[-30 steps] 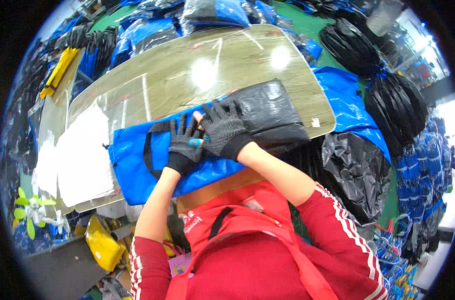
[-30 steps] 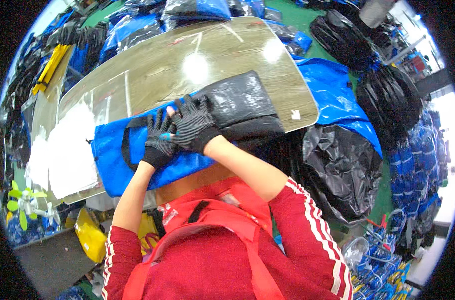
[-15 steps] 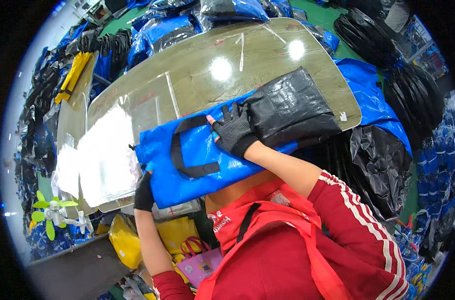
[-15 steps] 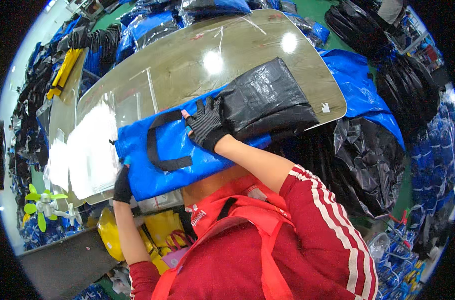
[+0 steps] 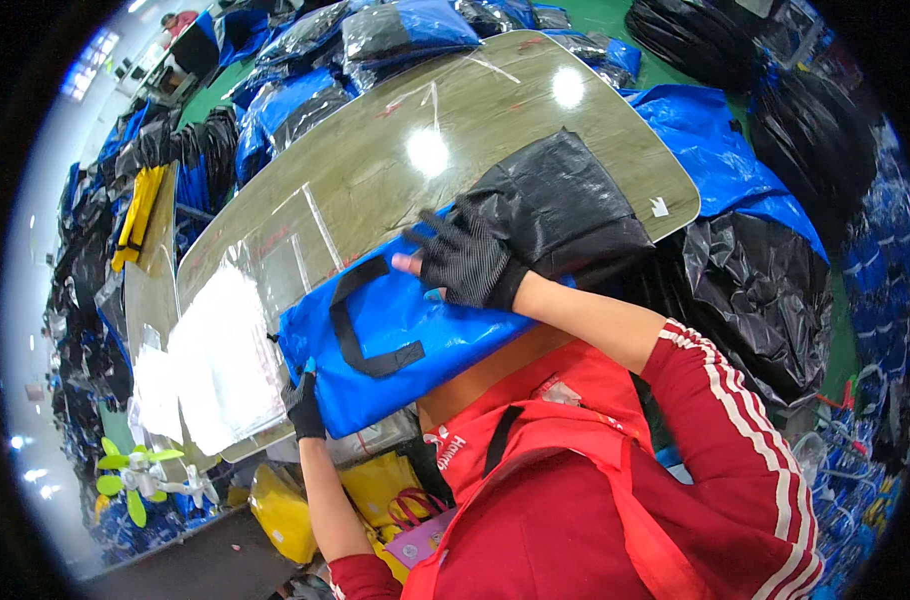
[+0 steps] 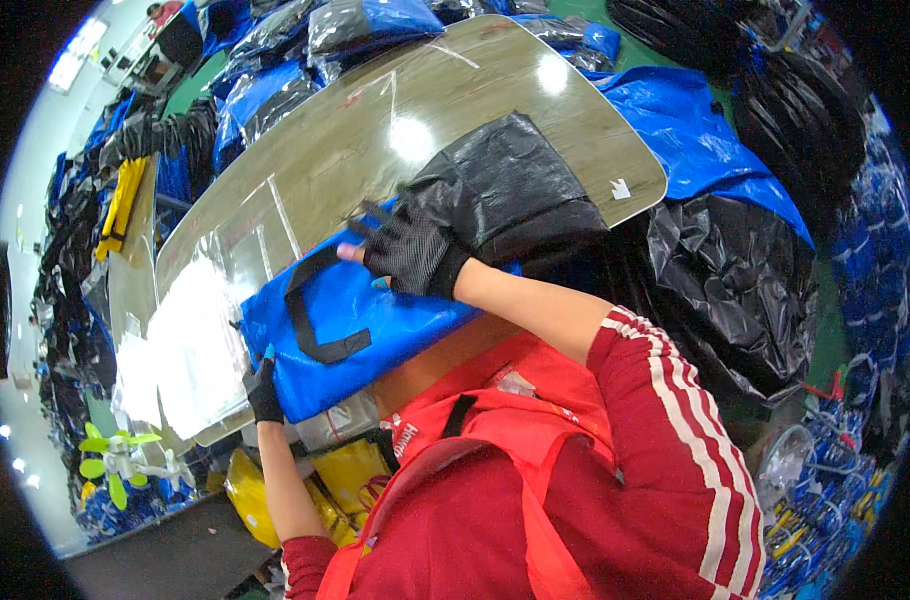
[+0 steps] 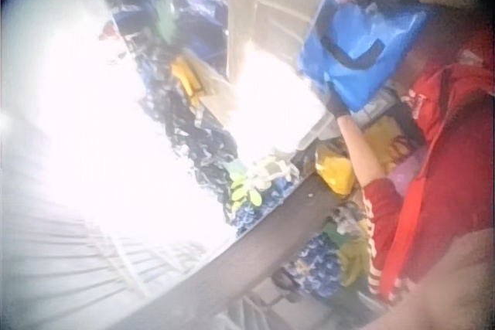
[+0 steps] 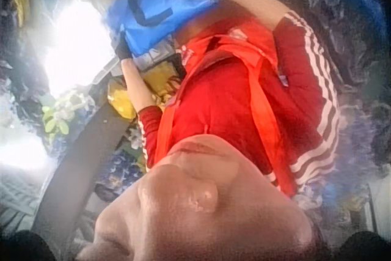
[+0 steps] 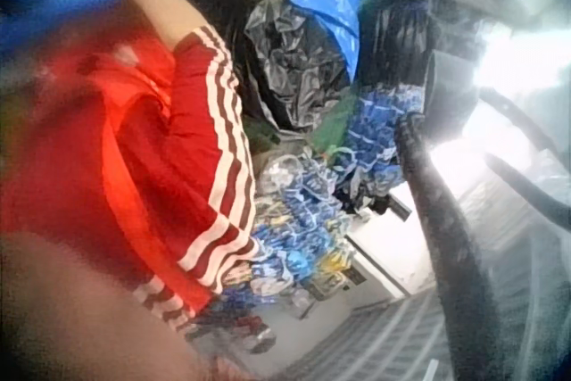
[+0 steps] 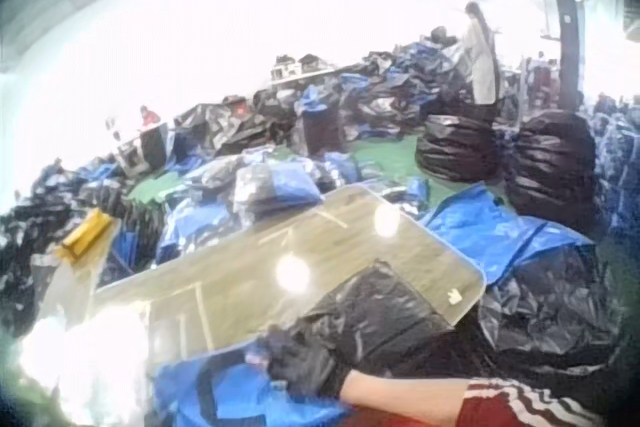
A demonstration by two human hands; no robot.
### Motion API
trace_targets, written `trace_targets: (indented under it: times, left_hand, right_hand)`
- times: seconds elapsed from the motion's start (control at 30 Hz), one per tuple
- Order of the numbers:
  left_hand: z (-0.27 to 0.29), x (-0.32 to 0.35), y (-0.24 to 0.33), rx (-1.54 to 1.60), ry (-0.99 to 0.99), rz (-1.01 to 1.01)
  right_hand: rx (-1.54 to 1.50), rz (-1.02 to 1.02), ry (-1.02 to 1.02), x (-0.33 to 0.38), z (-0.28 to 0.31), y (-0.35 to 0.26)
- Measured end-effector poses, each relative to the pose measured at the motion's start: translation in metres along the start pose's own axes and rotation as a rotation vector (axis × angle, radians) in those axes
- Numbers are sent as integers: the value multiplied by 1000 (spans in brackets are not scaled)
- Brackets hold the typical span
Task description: The person repeatedly picks up blue and black soft goods, folds them, and places them into clear plastic bags on a table. The person handles each item one at a time, folds it, and inserts it into a bag, then sets the bag aside.
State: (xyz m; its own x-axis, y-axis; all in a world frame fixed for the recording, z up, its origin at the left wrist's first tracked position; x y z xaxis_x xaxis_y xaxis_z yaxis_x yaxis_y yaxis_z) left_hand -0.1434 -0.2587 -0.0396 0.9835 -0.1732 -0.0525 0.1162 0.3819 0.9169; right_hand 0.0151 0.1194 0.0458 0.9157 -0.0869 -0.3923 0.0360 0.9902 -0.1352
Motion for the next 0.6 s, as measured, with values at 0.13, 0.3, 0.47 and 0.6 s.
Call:
trace_targets:
  times: [0.13, 0.3, 0.47, 0.6]
  left_hand:
    - [-2, 13, 84, 279, -191, 134]
    - [-119, 34, 297, 717, -431, -50]
    - [-390, 77, 356, 270, -582, -530]
    - [-467, 89, 311, -300, -523, -1109]
  right_hand:
    - [-197, -155, 5, 27, -8, -1]
    - [-542, -281, 77, 41, -15, 3]
    - [-676, -319, 178, 86, -37, 18]
    - [-671, -326, 25, 117, -28, 16]
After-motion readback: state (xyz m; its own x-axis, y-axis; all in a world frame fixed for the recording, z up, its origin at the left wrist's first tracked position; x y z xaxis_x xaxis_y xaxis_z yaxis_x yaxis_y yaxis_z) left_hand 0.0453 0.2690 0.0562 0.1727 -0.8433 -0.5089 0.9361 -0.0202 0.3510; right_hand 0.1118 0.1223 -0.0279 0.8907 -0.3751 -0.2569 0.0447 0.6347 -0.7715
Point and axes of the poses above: each hand's wrist, its own x-axis away from the middle knuckle, its own z-axis out of the back of the hand, y = z × x, the point moved 6 cm from there along -x, towards the middle knuckle, and after that the axes turned 14 degrees about -z, right-handed, at the moved point
